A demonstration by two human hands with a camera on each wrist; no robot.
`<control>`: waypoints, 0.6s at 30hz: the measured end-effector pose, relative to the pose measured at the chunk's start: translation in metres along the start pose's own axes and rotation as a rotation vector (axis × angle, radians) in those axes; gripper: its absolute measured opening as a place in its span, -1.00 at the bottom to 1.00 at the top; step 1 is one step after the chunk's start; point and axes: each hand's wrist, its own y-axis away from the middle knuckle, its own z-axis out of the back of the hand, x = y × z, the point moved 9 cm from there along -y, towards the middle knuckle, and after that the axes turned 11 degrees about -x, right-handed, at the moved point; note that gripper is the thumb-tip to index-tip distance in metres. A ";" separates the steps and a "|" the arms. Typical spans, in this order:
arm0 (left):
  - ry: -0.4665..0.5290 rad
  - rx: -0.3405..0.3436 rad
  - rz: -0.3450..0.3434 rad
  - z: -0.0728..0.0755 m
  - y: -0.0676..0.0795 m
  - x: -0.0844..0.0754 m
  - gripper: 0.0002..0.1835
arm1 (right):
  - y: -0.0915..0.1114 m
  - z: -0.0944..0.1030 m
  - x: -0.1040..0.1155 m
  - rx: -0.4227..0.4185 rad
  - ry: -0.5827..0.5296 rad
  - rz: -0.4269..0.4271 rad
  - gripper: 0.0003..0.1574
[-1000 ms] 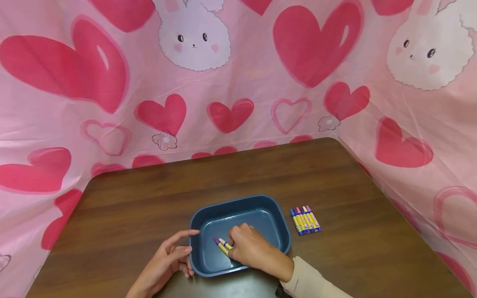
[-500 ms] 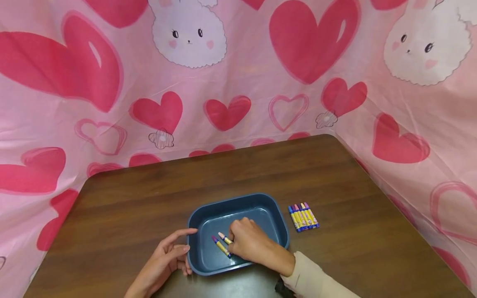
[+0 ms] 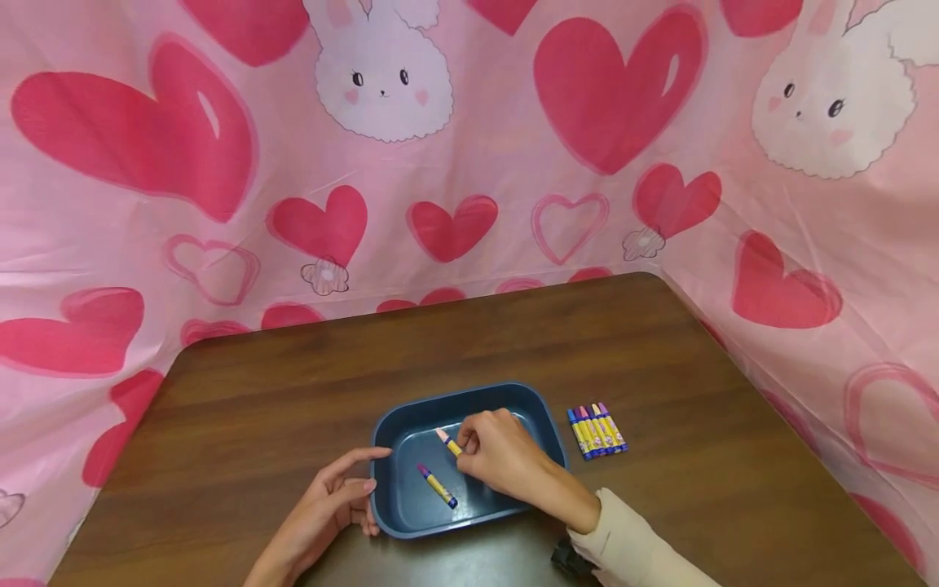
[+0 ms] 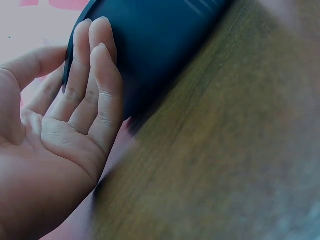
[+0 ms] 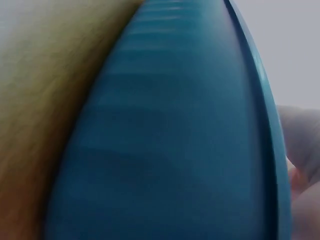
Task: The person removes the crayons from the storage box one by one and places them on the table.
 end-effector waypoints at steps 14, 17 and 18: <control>0.023 0.032 -0.059 0.000 0.000 -0.003 -0.55 | 0.023 0.046 -0.024 -0.136 0.002 -0.027 -0.93; 0.013 0.019 -0.019 0.001 0.000 -0.001 -0.55 | 0.029 0.055 -0.030 -0.148 -0.022 -0.041 -0.93; 0.011 0.022 -0.015 0.001 0.000 -0.001 -0.55 | 0.031 0.059 -0.031 -0.155 -0.031 -0.044 -0.93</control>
